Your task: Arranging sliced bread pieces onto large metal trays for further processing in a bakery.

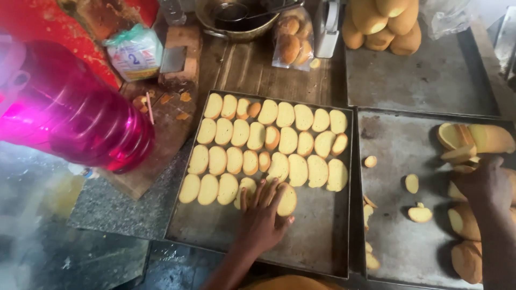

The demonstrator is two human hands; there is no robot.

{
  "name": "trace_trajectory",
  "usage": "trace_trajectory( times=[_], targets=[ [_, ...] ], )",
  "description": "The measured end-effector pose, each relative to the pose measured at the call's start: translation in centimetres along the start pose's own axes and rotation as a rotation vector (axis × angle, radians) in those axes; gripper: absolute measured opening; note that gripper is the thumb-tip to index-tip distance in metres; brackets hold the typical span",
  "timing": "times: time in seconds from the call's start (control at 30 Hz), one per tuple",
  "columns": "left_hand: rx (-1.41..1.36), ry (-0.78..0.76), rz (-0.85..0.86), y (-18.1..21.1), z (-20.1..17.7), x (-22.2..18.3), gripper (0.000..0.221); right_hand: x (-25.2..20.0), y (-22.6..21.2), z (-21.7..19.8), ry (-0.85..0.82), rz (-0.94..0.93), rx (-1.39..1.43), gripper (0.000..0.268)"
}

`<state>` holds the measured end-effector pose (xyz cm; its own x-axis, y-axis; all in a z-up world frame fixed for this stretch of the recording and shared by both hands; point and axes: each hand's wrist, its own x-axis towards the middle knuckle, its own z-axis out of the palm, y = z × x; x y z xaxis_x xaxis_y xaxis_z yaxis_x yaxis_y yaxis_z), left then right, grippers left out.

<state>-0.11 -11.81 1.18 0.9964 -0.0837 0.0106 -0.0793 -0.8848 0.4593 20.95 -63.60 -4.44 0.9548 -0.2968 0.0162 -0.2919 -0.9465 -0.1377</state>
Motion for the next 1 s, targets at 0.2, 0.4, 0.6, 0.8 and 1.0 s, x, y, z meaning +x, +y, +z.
trace_trajectory(
  times=[0.2, 0.4, 0.6, 0.8, 1.0],
  targets=[
    [0.01, 0.233, -0.025, -2.2, 1.2, 3.1, 0.063, -7.9, -8.3, -5.9, -0.047, 0.069, 0.317, 0.05],
    [0.048, 0.382, 0.038, -3.8, 0.4, 6.3, 0.025, -16.8, -11.8, 1.8, -0.181, -0.569, 0.663, 0.043],
    [0.021, 0.31, -0.088, -2.4, -0.5, 6.8, 0.02, -24.9, -24.2, 1.3, -0.481, -0.049, 0.954, 0.04],
    [-0.022, 0.318, 0.11, -1.3, 0.8, 1.2, 0.037, -27.6, -26.7, -2.3, -0.22, -0.29, 0.5, 0.08],
    [-0.098, 0.054, 0.161, -0.3, 0.2, -0.2, 0.068, -27.1, -28.2, -0.7, -0.167, -0.298, 0.56, 0.08]
  ],
)
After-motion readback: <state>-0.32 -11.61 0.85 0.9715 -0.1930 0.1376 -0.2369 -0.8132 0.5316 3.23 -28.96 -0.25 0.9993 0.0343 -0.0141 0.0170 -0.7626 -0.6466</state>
